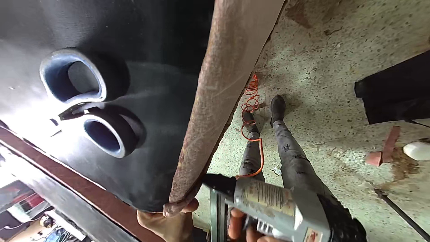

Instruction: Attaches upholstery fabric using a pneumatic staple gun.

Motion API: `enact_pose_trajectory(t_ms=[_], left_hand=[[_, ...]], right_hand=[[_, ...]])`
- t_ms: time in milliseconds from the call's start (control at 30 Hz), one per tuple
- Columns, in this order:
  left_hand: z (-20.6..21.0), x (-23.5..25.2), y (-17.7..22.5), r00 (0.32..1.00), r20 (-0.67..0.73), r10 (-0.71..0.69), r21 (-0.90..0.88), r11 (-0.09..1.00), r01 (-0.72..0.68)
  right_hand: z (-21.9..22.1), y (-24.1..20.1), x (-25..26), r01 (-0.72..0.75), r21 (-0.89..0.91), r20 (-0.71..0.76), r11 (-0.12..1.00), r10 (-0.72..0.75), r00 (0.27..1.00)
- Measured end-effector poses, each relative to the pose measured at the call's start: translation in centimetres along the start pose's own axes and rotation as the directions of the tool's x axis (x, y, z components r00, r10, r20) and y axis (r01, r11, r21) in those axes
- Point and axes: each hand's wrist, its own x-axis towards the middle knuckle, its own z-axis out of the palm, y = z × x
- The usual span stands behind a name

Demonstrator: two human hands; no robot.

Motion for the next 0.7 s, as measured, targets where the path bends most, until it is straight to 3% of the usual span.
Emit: enact_pose_trajectory(t_ms=[133, 267, 433, 700], left_hand=[[0.5, -0.7, -0.1, 1.000, 0.001, -0.003, -0.013, 1.000, 0.003], [1.0, -1.4, 0.0, 0.994, -0.108, -0.016, 0.058, 0.998, 0.022], [1.1, -1.6, -0.1, 0.992, -0.122, -0.004, 0.053, 0.999, 0.010], [1.3, -1.4, -0.1, 0.990, -0.142, 0.005, 0.040, 0.999, 0.001]], right_hand=[[-2.0, 0.2, 1.1, 0.031, -0.037, 0.061, 0.999, -0.028, 0.998], [-2.5, -0.3, 1.1, -0.022, -0.022, 0.107, 1.000, 0.024, 0.994], [-2.2, -1.6, 1.3, -0.050, -0.094, 0.045, 0.994, 0.055, 0.997], [-2.1, 0.9, 0.9, 0.001, -0.061, -0.002, 0.998, -0.001, 1.000]])
